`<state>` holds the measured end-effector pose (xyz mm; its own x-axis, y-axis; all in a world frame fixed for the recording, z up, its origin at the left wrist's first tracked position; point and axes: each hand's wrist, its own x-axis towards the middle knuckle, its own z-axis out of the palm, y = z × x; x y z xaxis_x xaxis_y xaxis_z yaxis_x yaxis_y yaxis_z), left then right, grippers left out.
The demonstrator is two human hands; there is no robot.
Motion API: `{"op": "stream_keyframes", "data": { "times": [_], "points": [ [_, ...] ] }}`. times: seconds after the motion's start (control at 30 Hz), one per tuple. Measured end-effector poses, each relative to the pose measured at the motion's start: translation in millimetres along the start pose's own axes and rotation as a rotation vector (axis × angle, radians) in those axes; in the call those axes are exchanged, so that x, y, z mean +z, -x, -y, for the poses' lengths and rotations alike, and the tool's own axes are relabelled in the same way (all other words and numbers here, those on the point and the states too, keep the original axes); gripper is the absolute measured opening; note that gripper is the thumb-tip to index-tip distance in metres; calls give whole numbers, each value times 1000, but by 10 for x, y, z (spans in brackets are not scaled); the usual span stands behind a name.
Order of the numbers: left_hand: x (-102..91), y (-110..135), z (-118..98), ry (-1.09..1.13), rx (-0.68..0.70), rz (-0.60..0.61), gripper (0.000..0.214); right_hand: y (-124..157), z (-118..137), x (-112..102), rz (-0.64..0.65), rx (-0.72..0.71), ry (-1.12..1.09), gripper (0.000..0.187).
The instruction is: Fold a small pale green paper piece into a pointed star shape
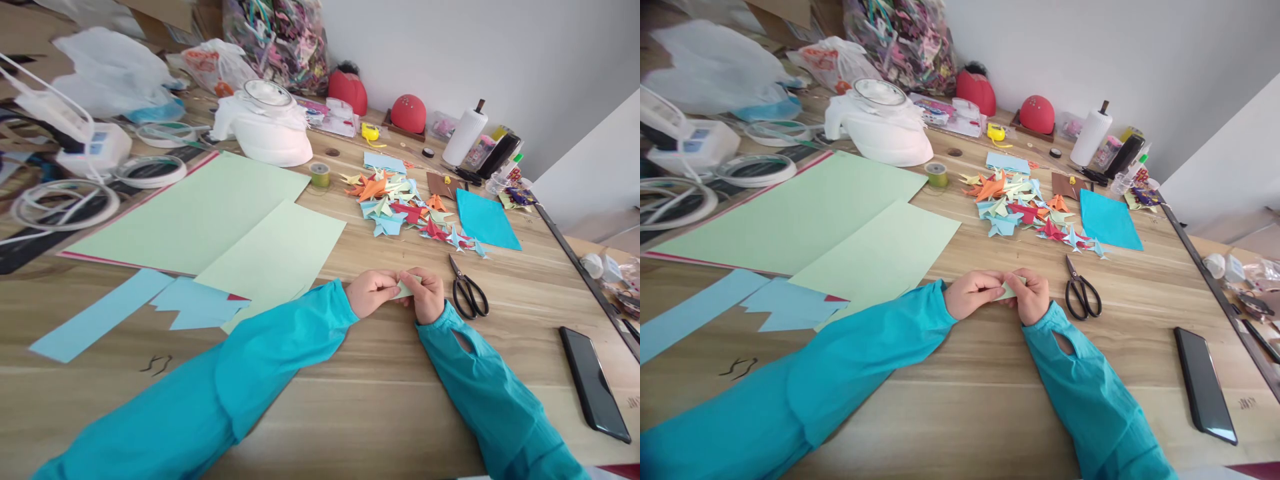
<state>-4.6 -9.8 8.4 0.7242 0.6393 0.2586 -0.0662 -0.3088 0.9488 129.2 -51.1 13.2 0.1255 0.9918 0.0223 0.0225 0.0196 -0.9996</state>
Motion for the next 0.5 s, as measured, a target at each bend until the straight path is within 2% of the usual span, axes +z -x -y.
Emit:
{"op": "stream_keyframes", "data": {
  "times": [0.27, 0.33, 0.5],
  "points": [
    [-5, 8, -4, 149, -69, -11, 27, -14, -39, -7, 45, -47, -38, 25],
    [4, 16, 7, 115, -72, -80, 26, -36, -64, -20, 29, -66, -69, 24],
    [-6, 7, -20, 144, -139, -366, 21, -76, -120, -36, -70, -94, -143, 16]
  ]
}}
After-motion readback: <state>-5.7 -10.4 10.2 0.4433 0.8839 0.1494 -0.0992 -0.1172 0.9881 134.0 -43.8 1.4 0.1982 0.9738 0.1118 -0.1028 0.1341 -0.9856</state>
